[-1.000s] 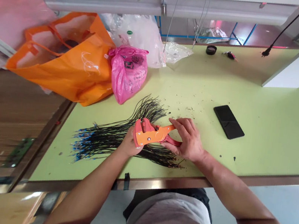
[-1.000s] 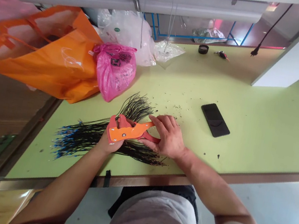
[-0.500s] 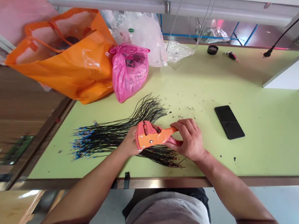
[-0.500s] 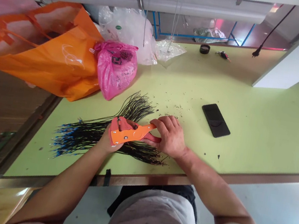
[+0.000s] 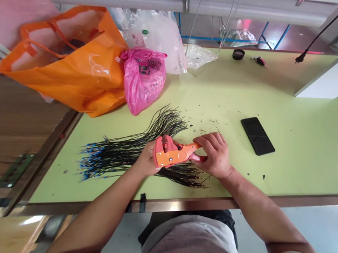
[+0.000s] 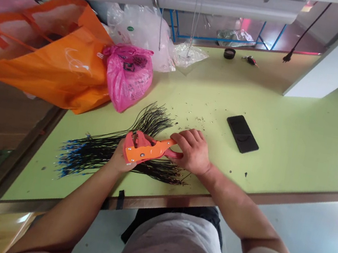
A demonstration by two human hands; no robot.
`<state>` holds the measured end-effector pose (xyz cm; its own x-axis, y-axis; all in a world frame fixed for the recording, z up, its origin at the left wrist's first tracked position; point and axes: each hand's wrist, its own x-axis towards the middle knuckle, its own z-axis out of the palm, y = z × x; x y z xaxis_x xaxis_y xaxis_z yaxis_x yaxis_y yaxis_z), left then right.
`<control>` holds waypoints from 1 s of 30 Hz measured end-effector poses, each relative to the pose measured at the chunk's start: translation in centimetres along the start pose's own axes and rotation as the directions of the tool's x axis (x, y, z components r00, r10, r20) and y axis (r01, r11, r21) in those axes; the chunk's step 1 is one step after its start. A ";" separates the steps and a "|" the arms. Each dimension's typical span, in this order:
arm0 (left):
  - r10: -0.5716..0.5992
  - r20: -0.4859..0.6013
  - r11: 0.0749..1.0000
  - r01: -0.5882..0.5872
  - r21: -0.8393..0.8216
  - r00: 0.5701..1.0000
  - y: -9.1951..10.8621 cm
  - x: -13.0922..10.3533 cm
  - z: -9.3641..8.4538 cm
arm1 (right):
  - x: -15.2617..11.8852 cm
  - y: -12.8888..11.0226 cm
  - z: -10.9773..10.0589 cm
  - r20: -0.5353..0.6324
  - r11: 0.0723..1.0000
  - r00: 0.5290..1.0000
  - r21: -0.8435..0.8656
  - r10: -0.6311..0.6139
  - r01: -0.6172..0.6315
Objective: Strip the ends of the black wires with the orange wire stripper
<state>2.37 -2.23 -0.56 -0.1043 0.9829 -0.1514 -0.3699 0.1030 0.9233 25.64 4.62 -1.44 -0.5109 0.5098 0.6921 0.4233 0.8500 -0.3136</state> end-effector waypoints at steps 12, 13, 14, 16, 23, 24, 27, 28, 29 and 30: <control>-0.029 -0.012 0.999 0.029 -0.017 1.000 0.8 -0.2 0.3 | 0.2 -0.4 0.1 -0.002 0.999 1.000 0.035 -0.017 0.017; -0.064 -0.023 0.998 0.063 -0.021 0.998 0.9 -0.1 0.3 | 0.2 -0.5 0.1 -0.003 0.999 1.000 0.034 -0.017 0.017; -0.102 -0.032 0.995 0.101 -0.024 0.994 1.0 -0.1 0.3 | 0.2 -0.5 0.1 -0.005 0.999 1.000 0.029 -0.018 0.018; -0.163 -0.044 0.986 0.162 -0.042 0.986 1.1 -0.1 0.2 | 0.3 -0.5 0.0 -0.006 1.000 1.000 0.011 -0.018 0.018; -0.199 -0.010 0.978 0.198 -0.072 0.980 0.7 -0.1 -0.4 | 0.3 -0.6 -0.1 0.027 1.000 0.999 -0.007 -0.026 0.026; -0.168 -0.005 0.985 0.167 -0.050 0.986 0.5 0.0 -0.5 | 0.3 -0.6 -0.1 0.035 1.000 0.999 -0.011 -0.018 0.018; -0.026 -0.005 0.999 0.026 0.028 1.000 0.0 0.0 -0.5 | 0.3 -0.6 -0.1 0.036 1.000 0.999 -0.026 -0.008 0.009; 0.022 -0.007 0.999 -0.021 0.044 1.000 -0.1 -0.1 -0.4 | 0.4 -0.6 -0.1 0.022 0.999 1.000 -0.027 -0.019 0.020; 0.062 -0.009 0.997 -0.061 0.055 0.998 -0.2 -0.1 -0.3 | 0.4 -0.6 -0.1 0.004 0.999 0.999 -0.027 -0.034 0.034; 0.090 -0.006 0.994 -0.089 0.067 0.996 -0.2 -0.1 -0.2 | 0.4 -0.6 -0.1 -0.012 0.999 0.999 -0.025 -0.047 0.047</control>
<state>2.25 -2.43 -0.85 -0.1429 0.9873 -0.0699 -0.2965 0.0247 0.9547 25.25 4.33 -0.91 -0.5217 0.4673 0.7138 0.4173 0.8695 -0.2643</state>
